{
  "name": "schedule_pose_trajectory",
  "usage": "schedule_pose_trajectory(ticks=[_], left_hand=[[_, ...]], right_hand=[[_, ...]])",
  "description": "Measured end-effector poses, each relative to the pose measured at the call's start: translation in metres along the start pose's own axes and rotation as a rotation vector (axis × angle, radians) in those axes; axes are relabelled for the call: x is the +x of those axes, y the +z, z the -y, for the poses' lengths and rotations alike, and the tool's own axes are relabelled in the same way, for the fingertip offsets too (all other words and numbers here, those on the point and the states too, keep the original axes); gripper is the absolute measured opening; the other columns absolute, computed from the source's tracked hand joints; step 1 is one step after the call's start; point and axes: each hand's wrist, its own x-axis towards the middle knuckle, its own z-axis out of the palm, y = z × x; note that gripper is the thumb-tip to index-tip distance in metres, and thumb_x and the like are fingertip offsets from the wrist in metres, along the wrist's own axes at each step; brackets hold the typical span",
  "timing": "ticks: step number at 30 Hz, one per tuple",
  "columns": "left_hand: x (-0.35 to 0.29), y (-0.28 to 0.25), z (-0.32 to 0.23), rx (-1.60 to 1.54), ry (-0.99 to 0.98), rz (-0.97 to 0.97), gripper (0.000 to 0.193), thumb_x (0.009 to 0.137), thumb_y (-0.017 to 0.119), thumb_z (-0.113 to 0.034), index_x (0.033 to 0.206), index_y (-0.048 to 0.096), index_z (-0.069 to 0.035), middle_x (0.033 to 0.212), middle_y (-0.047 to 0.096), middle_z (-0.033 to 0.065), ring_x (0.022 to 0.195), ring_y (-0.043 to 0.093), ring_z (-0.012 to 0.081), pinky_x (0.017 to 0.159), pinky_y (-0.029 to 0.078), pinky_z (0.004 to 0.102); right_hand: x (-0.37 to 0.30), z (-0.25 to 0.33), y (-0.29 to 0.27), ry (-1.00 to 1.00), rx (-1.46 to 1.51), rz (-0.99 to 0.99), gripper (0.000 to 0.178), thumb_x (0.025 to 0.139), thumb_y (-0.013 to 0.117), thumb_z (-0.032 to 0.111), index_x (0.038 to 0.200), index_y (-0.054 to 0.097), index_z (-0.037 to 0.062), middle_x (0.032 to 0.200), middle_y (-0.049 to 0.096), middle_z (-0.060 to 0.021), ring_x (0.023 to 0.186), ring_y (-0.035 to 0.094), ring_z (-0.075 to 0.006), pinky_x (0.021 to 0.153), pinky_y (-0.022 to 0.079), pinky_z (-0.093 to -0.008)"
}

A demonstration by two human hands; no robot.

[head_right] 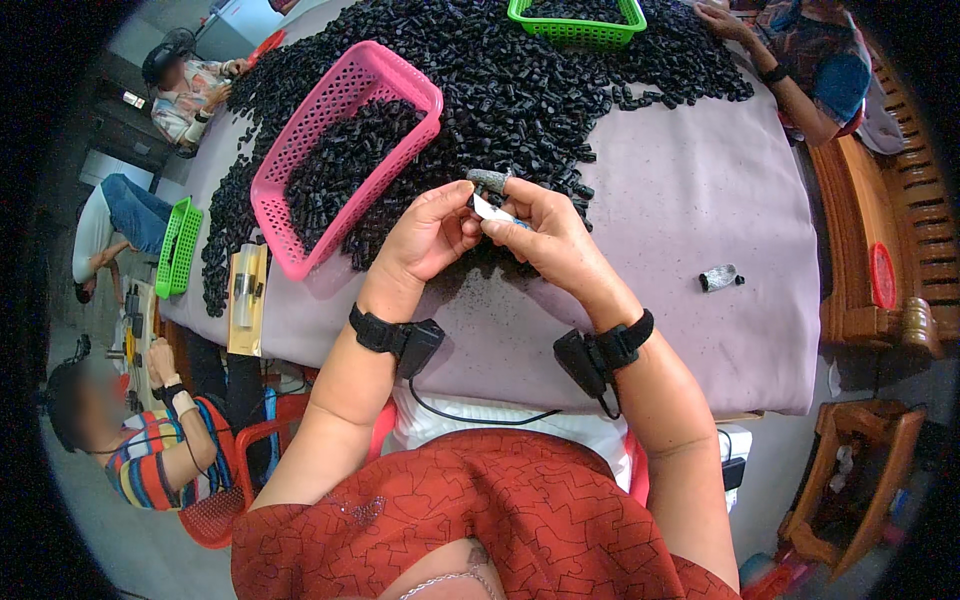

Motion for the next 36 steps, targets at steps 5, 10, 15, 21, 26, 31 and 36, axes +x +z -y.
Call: schedule_pose_trajectory(ticks=[5,10,15,21,26,31,36], left_hand=[[0.0,0.001,0.0,-0.014,-0.009,0.003,0.013,0.095,0.061,-0.018,0.096,0.064,-0.005,0.079,0.064,0.0011,0.065,0.059,0.0088,0.058,0.05,0.0223],[0.0,0.001,0.0,-0.018,0.0,0.001,0.012,0.095,0.061,-0.017,0.096,0.064,-0.005,0.08,0.064,0.0013,0.064,0.058,0.0087,0.058,0.05,0.0224],[0.002,-0.001,0.002,-0.051,-0.018,-0.014,0.011,0.094,0.062,-0.016,0.096,0.064,-0.005,0.078,0.064,0.0015,0.064,0.058,0.0098,0.058,0.05,0.0234],[0.002,-0.007,0.002,-0.034,-0.01,0.013,0.012,0.095,0.06,-0.016,0.1,0.063,-0.005,0.083,0.064,0.0025,0.066,0.058,0.0093,0.059,0.05,0.0233],[0.004,-0.009,0.004,-0.027,-0.011,0.034,0.012,0.095,0.06,-0.016,0.1,0.063,-0.005,0.083,0.064,0.0024,0.066,0.058,0.0094,0.06,0.051,0.0228],[0.004,-0.004,0.003,-0.075,-0.007,-0.012,0.011,0.093,0.063,-0.014,0.096,0.065,-0.004,0.079,0.064,0.0031,0.064,0.059,0.0103,0.058,0.051,0.0233],[0.004,-0.007,0.002,-0.039,-0.022,0.028,0.012,0.093,0.063,-0.015,0.096,0.064,-0.004,0.079,0.064,0.0025,0.064,0.059,0.0102,0.059,0.051,0.0234]], right_hand=[[-0.001,0.002,-0.001,0.018,0.037,0.016,0.045,0.088,0.066,0.015,0.13,0.055,0.0037,0.075,0.055,0.0061,0.061,0.044,-0.001,0.052,0.035,-0.0171],[-0.001,0.0,-0.001,0.014,0.047,0.039,0.043,0.089,0.065,0.015,0.129,0.056,0.0032,0.072,0.053,0.0064,0.059,0.043,-0.0011,0.051,0.034,-0.0172],[-0.001,0.003,-0.003,0.046,0.074,0.026,0.041,0.089,0.065,0.015,0.128,0.057,0.0031,0.071,0.053,0.0061,0.059,0.043,-0.0013,0.051,0.033,-0.0176],[0.001,-0.002,-0.003,0.046,0.062,0.001,0.034,0.09,0.065,0.014,0.122,0.061,0.0025,0.071,0.052,0.006,0.059,0.043,-0.0014,0.051,0.033,-0.0176],[0.002,-0.004,-0.006,0.051,0.07,-0.004,0.035,0.09,0.065,0.014,0.123,0.06,0.0028,0.071,0.052,0.0061,0.059,0.042,-0.0013,0.051,0.033,-0.0178],[-0.001,-0.001,-0.002,0.029,0.058,0.025,0.038,0.09,0.064,0.011,0.126,0.058,0.0025,0.071,0.052,0.0062,0.059,0.042,-0.0012,0.051,0.033,-0.0177],[0.002,-0.004,-0.005,0.053,0.101,-0.002,0.044,0.087,0.066,0.013,0.129,0.055,0.0027,0.071,0.052,0.0065,0.059,0.043,-0.0013,0.051,0.034,-0.0179]])
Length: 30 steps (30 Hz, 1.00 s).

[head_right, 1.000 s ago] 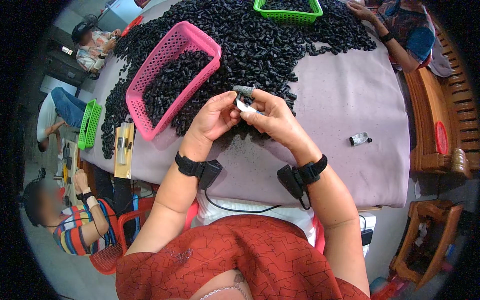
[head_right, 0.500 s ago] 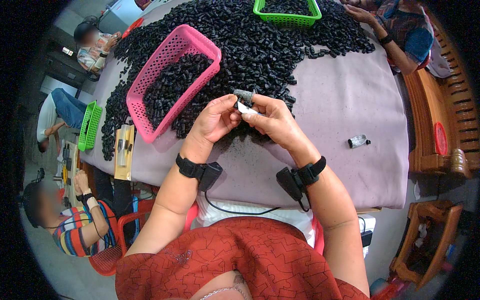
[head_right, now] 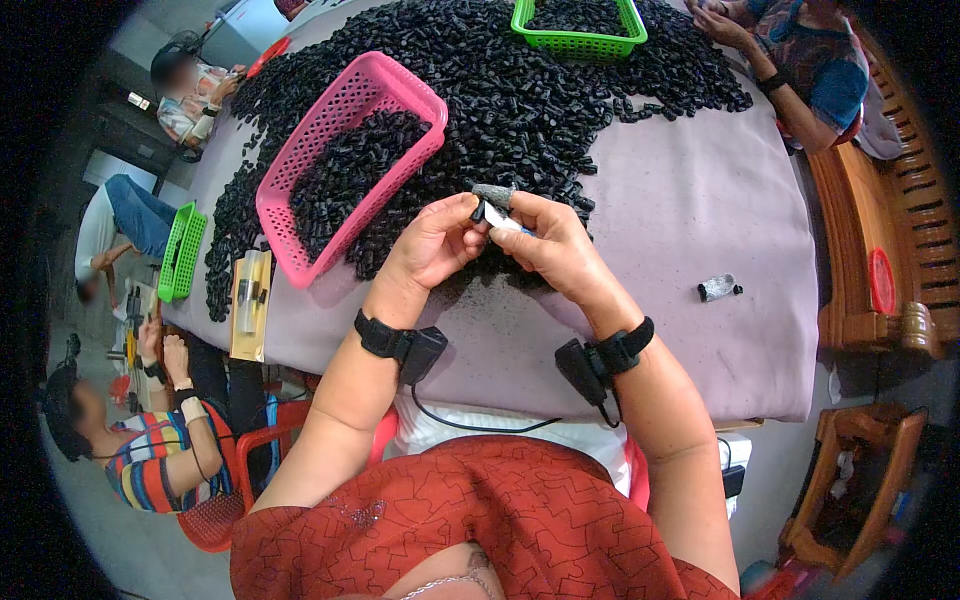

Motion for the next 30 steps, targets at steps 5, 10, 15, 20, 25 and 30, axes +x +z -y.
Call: schedule_pose_trajectory(ticks=[5,10,15,20,25,30], left_hand=[[-0.001,0.002,0.0,0.003,0.018,-0.036,0.01,0.093,0.063,-0.015,0.095,0.064,-0.005,0.079,0.064,0.0024,0.064,0.059,0.0103,0.058,0.05,0.023],[0.0,0.0,0.001,0.027,0.033,-0.081,0.01,0.093,0.063,-0.015,0.095,0.064,-0.005,0.078,0.063,0.0021,0.063,0.058,0.0104,0.056,0.049,0.0229],[-0.003,0.006,0.0,0.088,0.026,-0.084,0.012,0.095,0.061,-0.016,0.1,0.063,-0.006,0.084,0.065,0.002,0.068,0.059,0.0088,0.062,0.051,0.0211],[-0.002,0.002,-0.008,0.044,0.057,-0.08,0.012,0.093,0.062,-0.015,0.101,0.064,-0.005,0.084,0.067,0.005,0.068,0.064,0.0111,0.062,0.056,0.0236],[-0.004,0.006,-0.008,-0.006,0.046,-0.066,0.015,0.094,0.062,-0.012,0.106,0.063,-0.003,0.087,0.068,0.0066,0.069,0.064,0.0113,0.063,0.056,0.0228],[-0.004,0.01,-0.009,-0.006,0.08,-0.132,0.012,0.092,0.063,-0.01,0.103,0.064,-0.005,0.089,0.067,0.0073,0.07,0.064,0.011,0.063,0.056,0.0228]], right_hand=[[-0.001,0.001,0.003,-0.02,-0.027,0.023,0.042,0.088,0.066,0.013,0.127,0.057,0.0024,0.072,0.052,0.0063,0.06,0.043,-0.0015,0.051,0.034,-0.0178],[0.001,-0.002,0.0,-0.007,-0.014,0.0,0.042,0.087,0.067,0.011,0.127,0.057,0.0027,0.073,0.053,0.006,0.06,0.044,-0.0016,0.051,0.035,-0.0179],[0.001,-0.003,0.0,-0.029,-0.027,0.01,0.045,0.09,0.063,0.01,0.133,0.052,0.0017,0.077,0.052,0.0059,0.059,0.042,-0.0008,0.049,0.031,-0.0164],[0.0,0.0,0.002,-0.021,-0.044,-0.067,0.04,0.089,0.065,0.008,0.128,0.057,0.0037,0.077,0.055,0.0056,0.061,0.044,-0.0015,0.051,0.035,-0.0173],[0.003,-0.006,-0.001,-0.072,0.023,-0.138,0.034,0.09,0.064,0.01,0.123,0.059,0.0025,0.077,0.055,0.0057,0.058,0.043,-0.0011,0.05,0.033,-0.0169],[0.002,-0.004,0.0,-0.068,0.013,-0.146,0.026,0.091,0.064,0.012,0.115,0.061,0.0013,0.076,0.055,0.006,0.058,0.043,-0.0009,0.05,0.033,-0.0169]])
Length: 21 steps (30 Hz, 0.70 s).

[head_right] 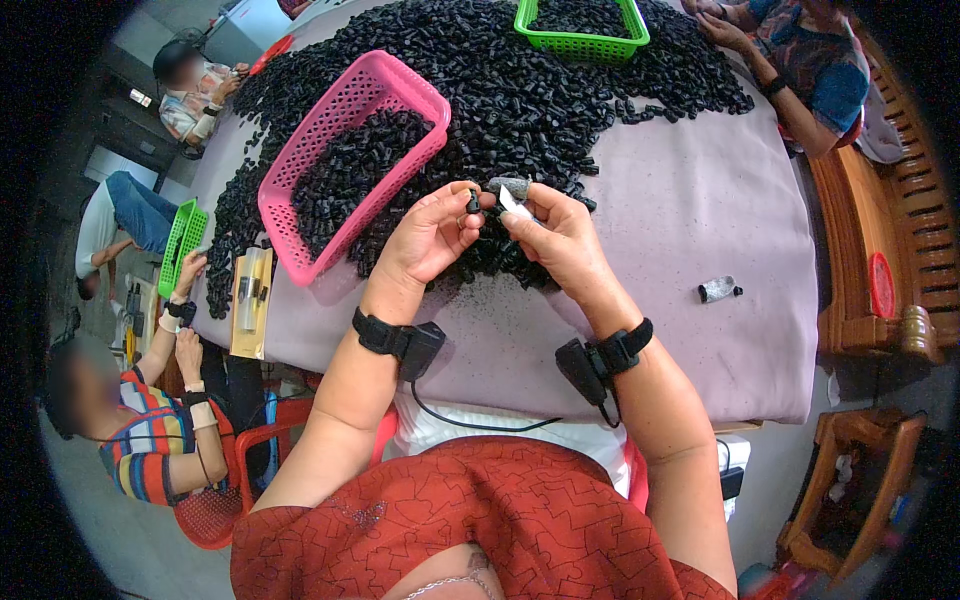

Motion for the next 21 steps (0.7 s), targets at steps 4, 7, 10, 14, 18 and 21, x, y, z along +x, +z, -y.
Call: schedule_pose_trajectory(ticks=[4,7,10,14,18,21], left_hand=[[0.005,-0.017,0.002,-0.061,0.002,0.111,0.013,0.092,0.064,-0.012,0.103,0.063,-0.004,0.09,0.067,0.008,0.072,0.065,0.012,0.065,0.058,0.0242],[0.007,-0.023,0.003,-0.094,-0.01,0.173,0.022,0.094,0.063,-0.016,0.11,0.06,-0.002,0.095,0.067,0.0095,0.078,0.065,0.0132,0.069,0.058,0.0238],[0.005,-0.015,0.001,-0.078,-0.009,0.118,0.026,0.095,0.061,-0.016,0.115,0.059,-0.001,0.096,0.067,0.0109,0.08,0.066,0.0143,0.072,0.06,0.0245],[0.001,-0.005,0.0,-0.048,0.016,0.009,0.025,0.094,0.061,-0.013,0.116,0.061,0.0,0.093,0.068,0.0098,0.077,0.068,0.0152,0.071,0.06,0.0267],[0.002,-0.011,0.001,-0.042,0.01,0.028,0.025,0.093,0.062,-0.012,0.115,0.06,0.0,0.092,0.068,0.0094,0.077,0.068,0.0153,0.071,0.06,0.0271],[0.002,-0.009,0.001,-0.044,-0.002,0.051,0.025,0.091,0.065,-0.012,0.114,0.06,-0.001,0.089,0.067,0.0072,0.073,0.067,0.0135,0.068,0.06,0.026]], right_hand=[[0.001,0.0,0.0,0.005,-0.022,0.004,0.026,0.091,0.064,0.012,0.115,0.061,0.0013,0.075,0.055,0.0063,0.058,0.043,-0.0006,0.05,0.033,-0.0171],[0.0,0.0,0.0,0.01,-0.021,0.002,0.027,0.091,0.064,0.012,0.115,0.061,0.0013,0.075,0.055,0.0064,0.058,0.043,-0.0006,0.05,0.033,-0.017],[0.0,-0.001,-0.001,0.016,-0.015,-0.002,0.028,0.09,0.064,0.012,0.116,0.061,0.0012,0.076,0.055,0.0061,0.058,0.043,-0.0005,0.05,0.033,-0.0169],[-0.001,0.0,0.0,0.019,0.0,0.006,0.032,0.09,0.064,0.011,0.12,0.06,0.001,0.077,0.056,0.0055,0.059,0.044,-0.0008,0.05,0.034,-0.0169],[-0.002,0.004,0.004,0.007,-0.038,0.021,0.039,0.089,0.065,0.01,0.126,0.056,0.0012,0.077,0.055,0.0054,0.06,0.045,-0.0012,0.051,0.035,-0.0171],[-0.003,0.002,0.004,-0.004,-0.034,0.065,0.046,0.088,0.066,0.009,0.131,0.053,0.0017,0.077,0.055,0.0053,0.06,0.045,-0.0015,0.051,0.036,-0.0173]])
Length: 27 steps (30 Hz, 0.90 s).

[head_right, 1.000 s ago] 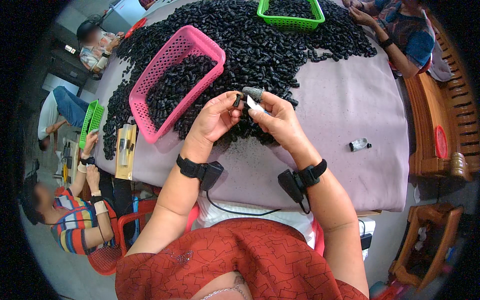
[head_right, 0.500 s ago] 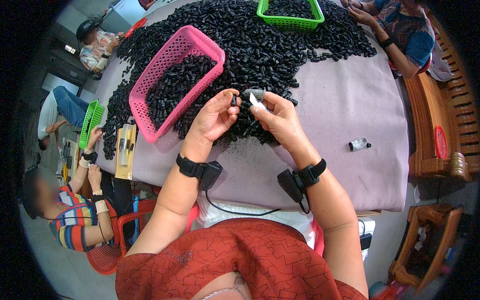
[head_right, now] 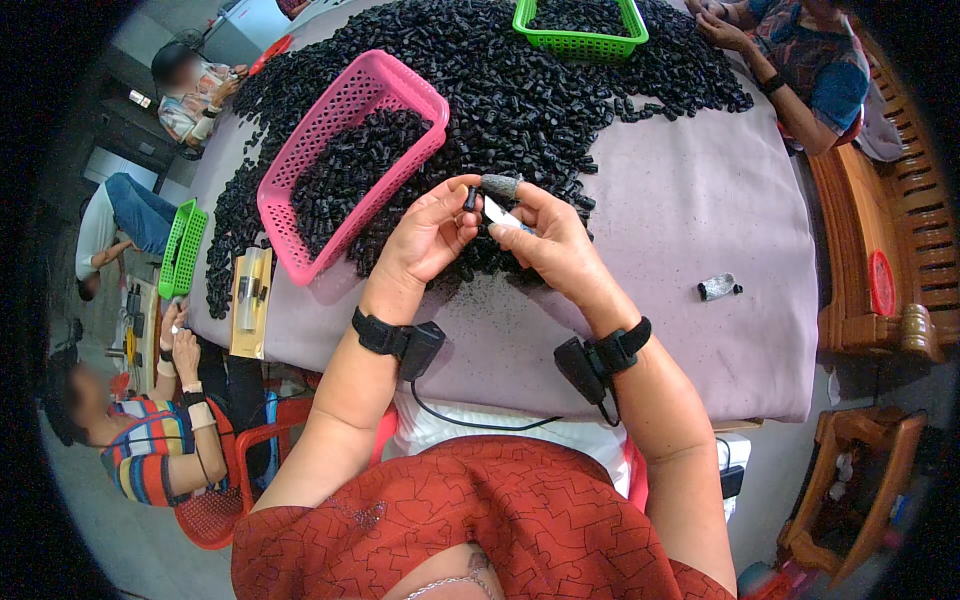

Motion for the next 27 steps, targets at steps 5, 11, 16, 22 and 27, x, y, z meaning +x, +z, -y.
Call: schedule_pose_trajectory(ticks=[5,11,16,22,27], left_hand=[[0.0025,0.0023,0.0054,0.041,0.011,0.007,0.025,0.089,0.068,-0.011,0.112,0.06,-0.004,0.087,0.066,0.0043,0.068,0.065,0.0105,0.063,0.058,0.0227],[0.0018,0.0037,0.0045,0.065,-0.002,0.033,0.024,0.089,0.068,-0.011,0.111,0.06,-0.005,0.087,0.066,0.0027,0.067,0.065,0.0092,0.06,0.057,0.0213],[0.0019,0.0021,0.0048,0.071,-0.017,0.048,0.023,0.089,0.068,-0.011,0.11,0.061,-0.005,0.087,0.066,0.0019,0.067,0.064,0.0085,0.06,0.056,0.0211],[0.0011,0.0028,0.0024,0.085,-0.005,0.033,0.022,0.089,0.068,-0.012,0.109,0.061,-0.006,0.086,0.066,0.0014,0.065,0.064,0.0079,0.059,0.056,0.0207],[-0.0028,0.006,0.0046,0.129,0.015,-0.014,0.028,0.089,0.069,-0.011,0.114,0.06,-0.005,0.09,0.068,0.0039,0.065,0.063,0.0078,0.059,0.055,0.0189]], right_hand=[[-0.0021,0.0043,0.0032,0.055,0.037,0.128,0.053,0.087,0.066,0.01,0.136,0.048,0.0022,0.074,0.054,0.005,0.059,0.045,-0.0021,0.051,0.035,-0.0179],[-0.0025,0.0054,0.0029,0.069,0.067,0.129,0.053,0.087,0.067,0.01,0.136,0.048,0.0029,0.073,0.054,0.0048,0.058,0.044,-0.0021,0.05,0.034,-0.0178],[-0.0015,0.0058,0.0,0.079,0.084,0.145,0.051,0.088,0.066,0.011,0.135,0.05,0.0032,0.072,0.054,0.0048,0.058,0.044,-0.0015,0.05,0.034,-0.0175],[-0.0009,0.0052,0.0023,0.063,0.064,0.148,0.045,0.089,0.065,0.01,0.132,0.053,0.0028,0.074,0.053,0.0055,0.059,0.044,-0.0009,0.05,0.033,-0.0166],[-0.001,0.0083,0.0055,0.1,0.05,0.065,0.037,0.089,0.063,0.008,0.126,0.057,0.0025,0.076,0.053,0.0065,0.059,0.043,-0.0008,0.049,0.031,-0.0169]])
